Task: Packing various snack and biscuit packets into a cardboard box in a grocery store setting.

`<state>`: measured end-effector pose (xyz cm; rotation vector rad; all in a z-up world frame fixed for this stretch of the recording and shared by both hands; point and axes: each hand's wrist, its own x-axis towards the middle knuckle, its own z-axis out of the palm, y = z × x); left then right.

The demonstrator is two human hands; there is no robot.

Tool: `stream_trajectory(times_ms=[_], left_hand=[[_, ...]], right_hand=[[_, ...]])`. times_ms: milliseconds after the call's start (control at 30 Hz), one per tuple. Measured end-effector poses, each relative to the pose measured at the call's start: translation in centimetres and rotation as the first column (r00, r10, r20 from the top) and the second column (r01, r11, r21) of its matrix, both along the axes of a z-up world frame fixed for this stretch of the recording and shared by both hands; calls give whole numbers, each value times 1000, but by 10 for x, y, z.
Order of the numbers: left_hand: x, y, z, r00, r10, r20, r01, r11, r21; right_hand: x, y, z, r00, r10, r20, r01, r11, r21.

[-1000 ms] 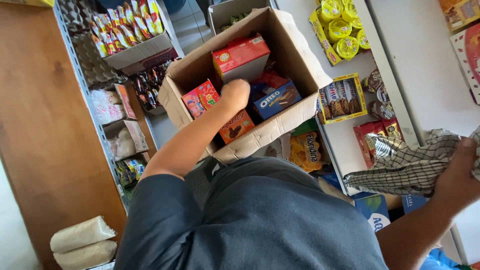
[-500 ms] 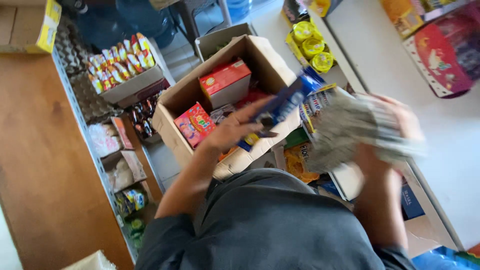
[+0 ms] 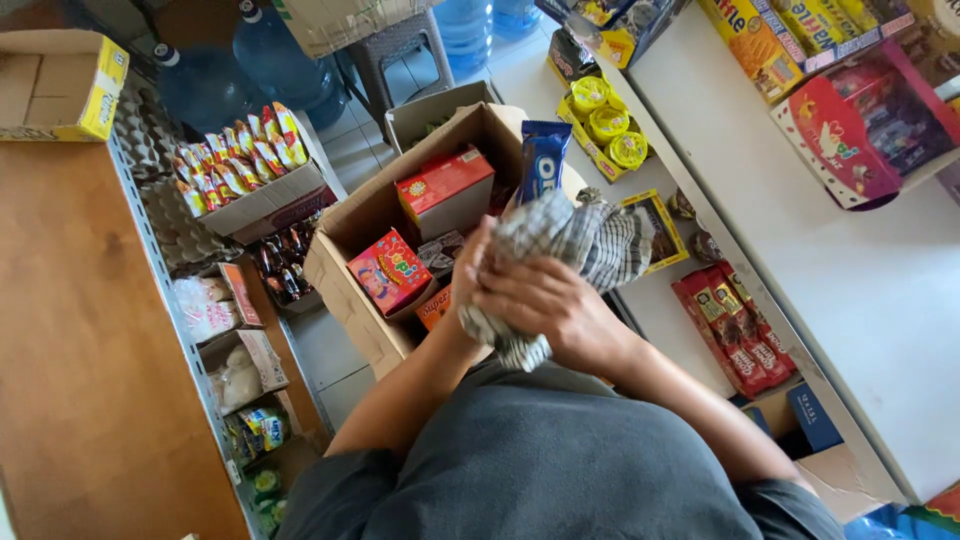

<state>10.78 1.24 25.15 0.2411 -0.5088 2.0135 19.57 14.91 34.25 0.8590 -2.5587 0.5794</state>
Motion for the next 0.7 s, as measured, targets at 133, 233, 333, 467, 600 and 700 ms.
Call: stream_trajectory(times_ms=[133, 233, 333, 467, 600, 700], left_hand=[[-3, 2, 32, 936, 113, -334, -315, 690, -652], [-7, -1, 37, 915, 107, -390, -347, 701, -623], [-11, -8, 33, 860, 65, -506, -426, 637, -642], [-1, 7, -11, 650, -103, -753, -618, 505, -603], [30, 39, -12, 470, -174, -866, -789, 358, -500], [41, 43, 3, -104, -189, -976, -983, -130, 130]], right_hand=[[17, 15, 34, 923, 204, 328, -159, 974, -159], [37, 48, 29, 786, 39, 618, 137, 962, -234], [48, 86, 13, 833, -13, 553, 439, 623, -647], [36, 95, -6, 521, -344, 781, 772, -202, -603], [9, 39, 2, 622, -391, 679, 779, 404, -480], [6, 14, 1, 933, -52, 357, 347, 402, -847]])
